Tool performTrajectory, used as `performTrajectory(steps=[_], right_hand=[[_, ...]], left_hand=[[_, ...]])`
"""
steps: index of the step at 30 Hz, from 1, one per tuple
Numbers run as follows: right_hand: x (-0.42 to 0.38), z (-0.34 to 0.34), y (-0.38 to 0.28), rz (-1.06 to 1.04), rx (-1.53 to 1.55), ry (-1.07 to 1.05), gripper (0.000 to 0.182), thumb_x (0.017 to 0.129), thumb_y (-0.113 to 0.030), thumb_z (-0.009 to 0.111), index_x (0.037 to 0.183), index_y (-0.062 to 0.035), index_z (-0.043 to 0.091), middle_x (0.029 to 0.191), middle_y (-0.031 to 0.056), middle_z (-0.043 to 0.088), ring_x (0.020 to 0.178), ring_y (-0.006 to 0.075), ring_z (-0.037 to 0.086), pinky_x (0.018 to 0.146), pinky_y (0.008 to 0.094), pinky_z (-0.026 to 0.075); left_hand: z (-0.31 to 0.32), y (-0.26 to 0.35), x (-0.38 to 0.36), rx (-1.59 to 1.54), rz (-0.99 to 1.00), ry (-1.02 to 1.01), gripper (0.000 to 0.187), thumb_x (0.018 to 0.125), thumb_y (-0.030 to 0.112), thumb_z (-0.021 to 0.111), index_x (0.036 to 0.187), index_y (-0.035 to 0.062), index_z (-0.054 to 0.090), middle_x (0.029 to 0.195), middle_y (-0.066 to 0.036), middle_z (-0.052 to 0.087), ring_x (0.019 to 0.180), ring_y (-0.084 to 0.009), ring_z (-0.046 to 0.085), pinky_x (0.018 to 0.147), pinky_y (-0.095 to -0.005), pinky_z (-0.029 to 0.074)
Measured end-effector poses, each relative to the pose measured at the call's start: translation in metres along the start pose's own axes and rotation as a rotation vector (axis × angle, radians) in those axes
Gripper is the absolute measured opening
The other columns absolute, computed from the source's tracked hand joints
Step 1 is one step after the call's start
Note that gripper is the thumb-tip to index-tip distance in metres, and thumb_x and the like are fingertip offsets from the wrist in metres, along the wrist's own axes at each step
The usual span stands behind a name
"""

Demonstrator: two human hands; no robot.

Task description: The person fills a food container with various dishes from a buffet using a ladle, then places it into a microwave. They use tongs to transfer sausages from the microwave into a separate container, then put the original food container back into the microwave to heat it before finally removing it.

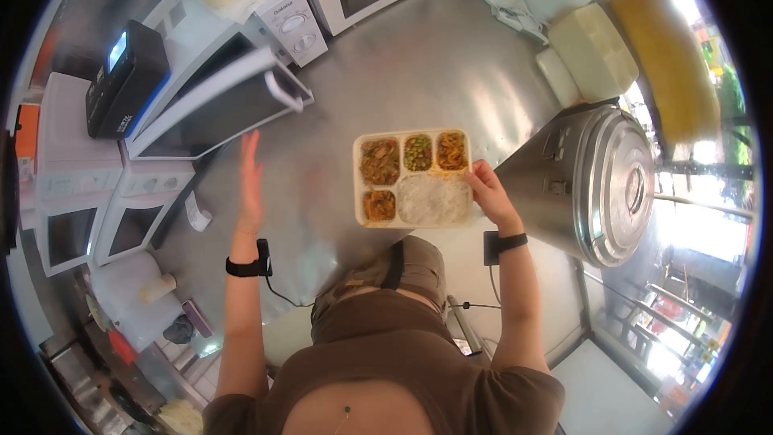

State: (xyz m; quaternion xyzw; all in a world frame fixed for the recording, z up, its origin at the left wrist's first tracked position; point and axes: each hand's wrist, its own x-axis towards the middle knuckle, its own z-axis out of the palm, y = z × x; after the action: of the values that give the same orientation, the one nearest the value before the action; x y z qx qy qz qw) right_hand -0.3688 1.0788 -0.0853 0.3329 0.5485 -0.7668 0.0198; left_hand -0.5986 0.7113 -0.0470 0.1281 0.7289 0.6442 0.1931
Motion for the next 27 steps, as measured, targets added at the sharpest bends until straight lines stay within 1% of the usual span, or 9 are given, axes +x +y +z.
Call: performTrajectory(steps=[3,7,10,12,14,16,18,20,27], right_hand=[[0.025,0.017,-0.005,-0.007,-0.204,-0.184,0.008,0.093,-0.019,0.051,0.089,-0.0139,0.048,0.081,-0.0077,0.049,0.070,0.0028,0.043,0.062,0.0192,0.038],[0.067,0.078,-0.001,0.099,-0.239,-0.360,0.009,0.092,-0.020,0.052,0.092,-0.0126,0.049,0.080,-0.0065,0.048,0.071,0.0044,0.042,0.064,0.0194,0.039],[0.095,0.121,0.003,0.141,-0.438,-0.404,0.013,0.091,-0.022,0.053,0.091,-0.0099,0.050,0.081,-0.0031,0.052,0.071,0.0065,0.049,0.060,0.0225,0.042],[0.121,0.144,-0.017,0.228,-0.799,-0.627,0.017,0.088,-0.023,0.055,0.092,-0.0068,0.054,0.076,0.0027,0.059,0.069,0.0110,0.058,0.054,0.0285,0.047],[0.181,0.154,-0.022,-0.116,-1.199,-0.711,0.022,0.086,-0.025,0.055,0.095,-0.0042,0.057,0.070,0.0063,0.062,0.067,0.0143,0.063,0.051,0.0328,0.049],[0.206,0.195,-0.067,-0.122,-0.959,-0.384,0.028,0.085,-0.028,0.057,0.097,-0.0024,0.059,0.064,0.0093,0.062,0.065,0.0204,0.064,0.055,0.0344,0.050],[0.250,0.225,-0.079,-0.590,-1.046,0.031,0.032,0.084,-0.031,0.060,0.094,-0.0012,0.060,0.068,0.0139,0.063,0.067,0.0301,0.064,0.058,0.0383,0.050],[0.267,0.250,-0.100,-0.946,-1.138,0.148,0.032,0.083,-0.032,0.062,0.092,-0.0016,0.059,0.072,0.0176,0.063,0.070,0.0371,0.061,0.061,0.0422,0.049],[0.276,0.260,-0.097,-0.978,-1.386,0.180,0.018,0.083,-0.023,0.060,0.088,-0.0079,0.054,0.078,0.0171,0.063,0.073,0.0374,0.061,0.060,0.0455,0.047]], left_hand=[[-0.013,0.004,-0.024,0.013,-0.063,0.111,0.071,0.092,0.060,0.021,0.143,0.0121,0.025,0.151,-0.008,0.018,0.140,-0.0245,0.009,0.111,-0.0476,0.008],[-0.040,-0.005,-0.083,0.017,-0.197,0.272,0.069,0.091,0.062,0.021,0.144,0.0172,0.027,0.151,-0.006,0.018,0.140,-0.0250,0.008,0.110,-0.0501,0.008],[-0.063,-0.022,-0.127,-0.074,-0.321,0.449,0.068,0.092,0.061,0.020,0.142,0.0148,0.030,0.151,-0.005,0.020,0.140,-0.0236,0.010,0.109,-0.0505,0.010],[-0.078,-0.032,-0.146,-0.101,-0.352,0.571,0.066,0.094,0.057,0.025,0.142,0.0121,0.029,0.148,-0.006,0.025,0.139,-0.0238,0.014,0.110,-0.0460,0.014],[-0.094,-0.046,-0.160,-0.133,-0.387,0.691,0.064,0.095,0.053,0.029,0.141,0.0094,0.029,0.146,-0.008,0.030,0.138,-0.0239,0.018,0.110,-0.0416,0.018],[-0.115,-0.064,-0.164,-0.006,-0.356,0.866,0.058,0.093,0.048,0.040,0.139,0.0120,0.035,0.142,-0.006,0.034,0.133,-0.0259,0.028,0.105,-0.0457,0.026],[-0.129,-0.066,-0.154,-0.007,-0.339,0.943,0.056,0.093,0.043,0.045,0.138,0.0093,0.035,0.140,-0.008,0.036,0.130,-0.0243,0.031,0.105,-0.0424,0.027],[-0.155,-0.082,-0.142,0.034,-0.302,1.033,0.056,0.092,0.034,0.053,0.136,0.0055,0.034,0.135,-0.012,0.040,0.125,-0.0236,0.037,0.103,-0.0392,0.030],[-0.216,-0.168,-0.103,0.352,-0.359,1.177,0.075,0.079,0.026,0.070,0.136,0.0048,0.027,0.125,-0.023,0.044,0.116,-0.0292,0.044,0.098,-0.0383,0.036]])
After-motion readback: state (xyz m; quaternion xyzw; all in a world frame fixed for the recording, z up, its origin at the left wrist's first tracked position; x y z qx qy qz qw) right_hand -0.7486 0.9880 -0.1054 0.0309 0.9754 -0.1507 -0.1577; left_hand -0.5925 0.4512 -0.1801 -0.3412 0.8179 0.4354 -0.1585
